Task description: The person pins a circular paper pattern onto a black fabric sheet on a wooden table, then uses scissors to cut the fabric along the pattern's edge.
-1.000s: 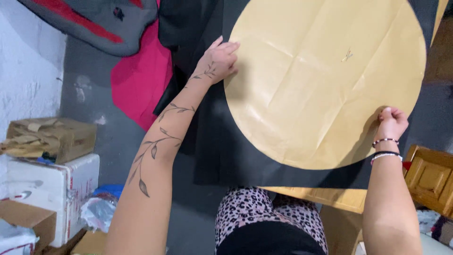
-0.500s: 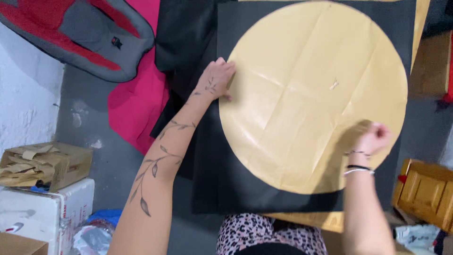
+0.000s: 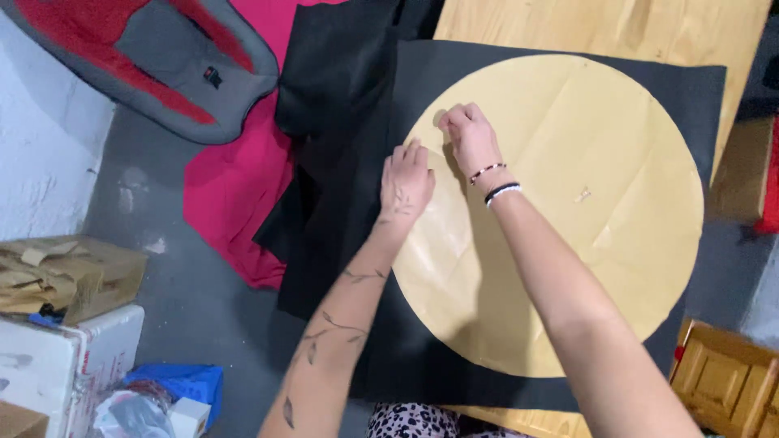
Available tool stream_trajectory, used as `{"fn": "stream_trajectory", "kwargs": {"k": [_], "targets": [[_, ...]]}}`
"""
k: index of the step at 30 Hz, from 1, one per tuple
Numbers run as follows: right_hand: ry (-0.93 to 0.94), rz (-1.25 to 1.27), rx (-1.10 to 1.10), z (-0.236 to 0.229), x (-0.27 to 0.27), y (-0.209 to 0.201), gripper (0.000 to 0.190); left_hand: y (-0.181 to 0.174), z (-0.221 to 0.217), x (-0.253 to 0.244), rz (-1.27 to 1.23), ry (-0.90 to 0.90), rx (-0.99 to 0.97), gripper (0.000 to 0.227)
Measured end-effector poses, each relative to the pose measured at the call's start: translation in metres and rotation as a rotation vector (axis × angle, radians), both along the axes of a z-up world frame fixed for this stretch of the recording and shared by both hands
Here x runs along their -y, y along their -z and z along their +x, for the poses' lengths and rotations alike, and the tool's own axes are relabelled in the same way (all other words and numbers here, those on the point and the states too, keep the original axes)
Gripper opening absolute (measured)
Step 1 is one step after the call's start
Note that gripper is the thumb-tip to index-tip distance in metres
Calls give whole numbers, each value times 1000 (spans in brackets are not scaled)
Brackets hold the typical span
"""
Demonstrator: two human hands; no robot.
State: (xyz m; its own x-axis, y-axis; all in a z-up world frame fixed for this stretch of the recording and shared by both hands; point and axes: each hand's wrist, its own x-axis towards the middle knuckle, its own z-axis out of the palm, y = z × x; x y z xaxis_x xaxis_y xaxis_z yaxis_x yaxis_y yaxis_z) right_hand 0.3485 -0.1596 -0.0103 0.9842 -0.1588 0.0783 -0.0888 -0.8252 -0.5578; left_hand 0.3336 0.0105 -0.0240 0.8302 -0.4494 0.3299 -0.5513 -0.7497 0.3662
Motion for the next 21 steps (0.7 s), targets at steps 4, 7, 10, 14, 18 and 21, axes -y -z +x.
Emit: {"fn": "stream_trajectory", "kwargs": {"k": [4, 7, 10, 14, 18, 21], "targets": [[-202, -156, -27, 26, 6, 16, 9, -5, -14, 4, -26, -93, -23, 51], [-166, -80, -68, 17, -2, 10, 6, -8, -19, 0, -25, -96, 14, 51], [32, 125, -47, -7, -7, -7, 5, -5, -19, 0, -46, -85, 36, 49], [170, 278, -13, -27, -2, -7, 6, 0, -16, 2, -20, -87, 62, 48], [53, 214, 22, -26, -5, -18, 4, 2, -17, 2, 12, -108, 91, 46], [-104, 93, 66, -3, -3, -7, 4, 7, -13, 2, 21, -127, 92, 43]]}}
